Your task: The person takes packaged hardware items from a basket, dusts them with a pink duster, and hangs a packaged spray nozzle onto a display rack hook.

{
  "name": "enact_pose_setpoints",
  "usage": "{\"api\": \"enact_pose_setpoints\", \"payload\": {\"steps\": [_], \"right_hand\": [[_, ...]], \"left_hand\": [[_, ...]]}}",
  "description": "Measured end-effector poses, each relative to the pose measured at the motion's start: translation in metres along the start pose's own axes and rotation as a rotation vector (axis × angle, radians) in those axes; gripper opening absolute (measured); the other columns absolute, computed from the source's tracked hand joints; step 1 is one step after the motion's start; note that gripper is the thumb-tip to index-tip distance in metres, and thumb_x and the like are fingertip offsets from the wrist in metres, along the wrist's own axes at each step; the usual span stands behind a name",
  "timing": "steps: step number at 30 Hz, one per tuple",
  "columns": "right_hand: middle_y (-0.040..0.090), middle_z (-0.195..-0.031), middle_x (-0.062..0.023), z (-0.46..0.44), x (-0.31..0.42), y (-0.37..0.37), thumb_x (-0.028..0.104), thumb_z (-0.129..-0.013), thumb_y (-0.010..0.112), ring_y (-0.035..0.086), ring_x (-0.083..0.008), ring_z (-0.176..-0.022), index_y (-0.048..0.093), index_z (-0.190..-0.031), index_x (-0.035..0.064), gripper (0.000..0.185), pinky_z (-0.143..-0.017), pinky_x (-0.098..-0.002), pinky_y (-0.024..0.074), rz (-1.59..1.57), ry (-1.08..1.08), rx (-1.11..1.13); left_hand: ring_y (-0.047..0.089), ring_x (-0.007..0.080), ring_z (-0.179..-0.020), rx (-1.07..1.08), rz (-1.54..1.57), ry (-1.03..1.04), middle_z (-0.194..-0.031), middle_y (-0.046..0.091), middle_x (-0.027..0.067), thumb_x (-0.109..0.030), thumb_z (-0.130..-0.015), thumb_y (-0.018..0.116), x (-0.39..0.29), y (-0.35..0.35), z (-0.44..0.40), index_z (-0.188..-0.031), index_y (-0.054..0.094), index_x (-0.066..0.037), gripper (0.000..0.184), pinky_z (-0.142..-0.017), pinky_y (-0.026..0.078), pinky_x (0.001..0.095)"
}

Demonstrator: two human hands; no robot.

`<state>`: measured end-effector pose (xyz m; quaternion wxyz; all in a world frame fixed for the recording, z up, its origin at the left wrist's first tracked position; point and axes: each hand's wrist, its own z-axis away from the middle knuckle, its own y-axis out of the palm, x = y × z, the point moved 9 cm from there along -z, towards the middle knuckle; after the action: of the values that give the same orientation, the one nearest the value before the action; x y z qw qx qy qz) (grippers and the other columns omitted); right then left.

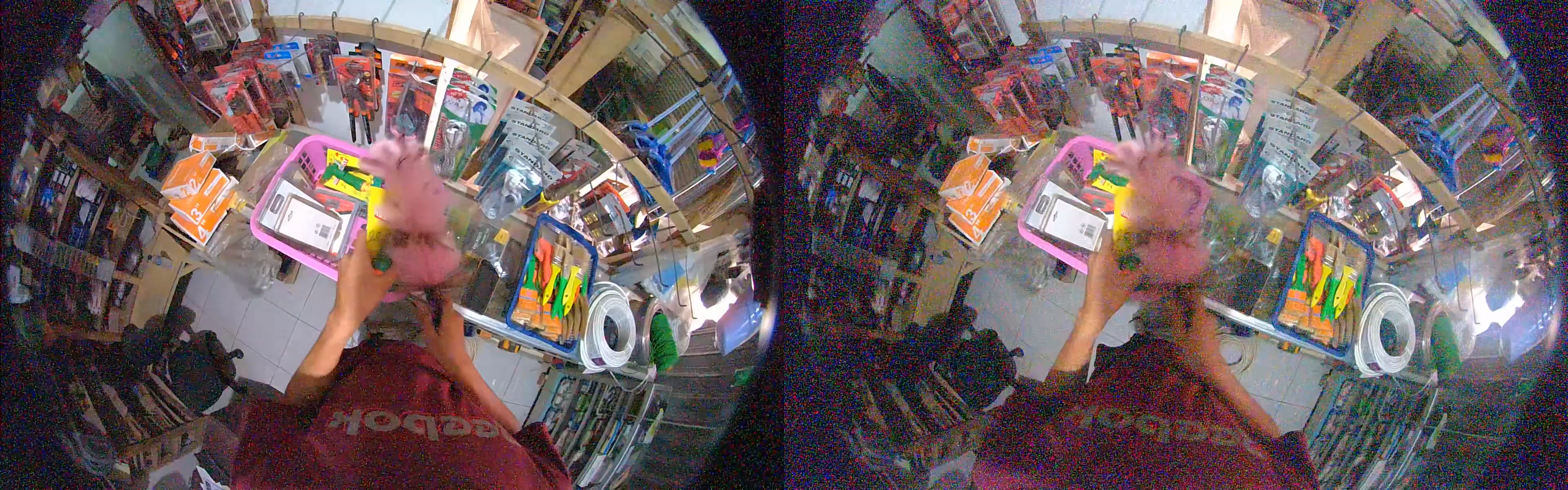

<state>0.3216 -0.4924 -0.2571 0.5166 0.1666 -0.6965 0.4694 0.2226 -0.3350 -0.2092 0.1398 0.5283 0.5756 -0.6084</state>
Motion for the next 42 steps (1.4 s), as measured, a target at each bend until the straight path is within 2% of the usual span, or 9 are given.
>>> {"api": "enact_pose_setpoints", "payload": {"steps": [3,6,10,22,28,31,35,39,42], "right_hand": [[0.06,-0.091,-0.0225,0.011,-0.05,0.004,0.017,-0.085,0.053,0.058,-0.0371,-0.083,0.047,-0.109,0.0011,0.03,-0.07,-0.0391,0.0442,0.179,0.074,0.14],[0.06,-0.09,-0.022,0.008,-0.056,-0.022,0.016,-0.084,0.053,0.058,-0.0376,-0.08,0.048,-0.107,0.0006,0.028,-0.067,-0.0398,0.0443,0.122,0.005,-0.18],[0.06,-0.09,-0.0222,0.001,-0.053,-0.019,0.015,-0.084,0.052,0.058,-0.0398,-0.077,0.048,-0.104,-0.0007,0.026,-0.065,-0.0416,0.0434,0.155,0.013,0.005],[0.061,-0.089,-0.0185,-0.015,-0.03,-0.037,0.014,-0.086,0.052,0.059,-0.0307,-0.078,0.048,-0.108,-0.0006,0.027,-0.071,-0.0364,0.0444,0.07,-0.195,-0.174],[0.059,-0.084,-0.0206,-0.01,-0.07,-0.026,0.018,-0.087,0.052,0.053,-0.0276,-0.069,0.049,-0.107,-0.0027,0.029,-0.07,-0.0353,0.0438,-0.043,0.178,-0.096],[0.058,-0.083,-0.022,0.004,-0.058,-0.005,0.023,-0.088,0.05,0.054,-0.0266,-0.072,0.049,-0.107,-0.0041,0.033,-0.07,-0.034,0.0436,0.16,0.066,0.135],[0.057,-0.083,-0.0174,-0.002,-0.055,-0.011,0.023,-0.087,0.05,0.053,-0.0251,-0.075,0.05,-0.106,-0.0038,0.033,-0.071,-0.0306,0.0431,-0.143,0.141,-0.131],[0.051,-0.073,-0.0078,0.012,-0.041,0.012,0.022,-0.089,0.049,0.046,-0.0152,-0.067,0.049,-0.096,-0.0009,0.024,-0.06,-0.0306,0.0401,0.03,-0.07,0.1],[0.044,-0.064,-0.0045,0.007,-0.078,0.012,0.02,-0.087,0.051,0.042,-0.0146,-0.061,0.048,-0.093,0.0016,0.019,-0.055,-0.0314,0.0366,-0.187,0.259,-0.044]], "left_hand": [[0.061,0.0349,-0.07,-0.068,0.284,0.216,-0.078,0.061,0.0197,-0.008,-0.064,0.07,0.006,-0.002,-0.008,-0.103,0.049,0.004,0.046,-0.059,0.047,0.038],[0.061,0.0344,-0.076,-0.086,0.171,0.026,-0.081,0.062,0.018,-0.006,-0.064,0.069,-0.012,-0.024,-0.009,-0.101,0.05,0.003,0.042,-0.064,0.048,0.0373],[0.061,0.032,-0.083,-0.027,0.067,0.018,-0.088,0.062,0.0182,-0.005,-0.065,0.07,-0.012,-0.024,-0.007,-0.102,0.049,0.002,0.043,-0.069,0.048,0.0367],[0.061,0.0196,-0.085,-0.052,0.267,-0.045,-0.093,0.062,0.0119,-0.003,-0.068,0.068,-0.015,-0.037,-0.004,-0.104,0.05,0.0,0.04,-0.073,0.047,0.0318],[0.06,0.0188,-0.082,-0.105,0.401,-0.064,-0.09,0.061,0.012,-0.004,-0.068,0.069,0.023,-0.032,-0.003,-0.102,0.05,0.0,0.039,-0.071,0.047,0.0315],[0.059,0.0172,-0.08,-0.155,0.371,-0.073,-0.088,0.061,0.0105,-0.004,-0.069,0.069,0.022,-0.039,-0.002,-0.101,0.05,0.0,0.038,-0.07,0.047,0.0311],[0.057,0.0156,-0.078,-0.252,0.431,-0.093,-0.088,0.06,0.0085,-0.005,-0.07,0.069,0.018,-0.047,-0.004,-0.101,0.05,0.0,0.037,-0.069,0.047,0.0296],[0.055,0.0139,-0.077,-0.394,0.47,0.002,-0.091,0.057,0.0074,-0.004,-0.073,0.067,0.027,-0.053,-0.006,-0.104,0.046,0.0,0.038,-0.068,0.046,0.0275],[0.054,0.0124,-0.078,-0.389,0.643,-0.148,-0.093,0.055,0.0066,-0.003,-0.076,0.064,0.026,-0.05,-0.006,-0.106,0.044,0.0,0.036,-0.067,0.045,0.025]]}}
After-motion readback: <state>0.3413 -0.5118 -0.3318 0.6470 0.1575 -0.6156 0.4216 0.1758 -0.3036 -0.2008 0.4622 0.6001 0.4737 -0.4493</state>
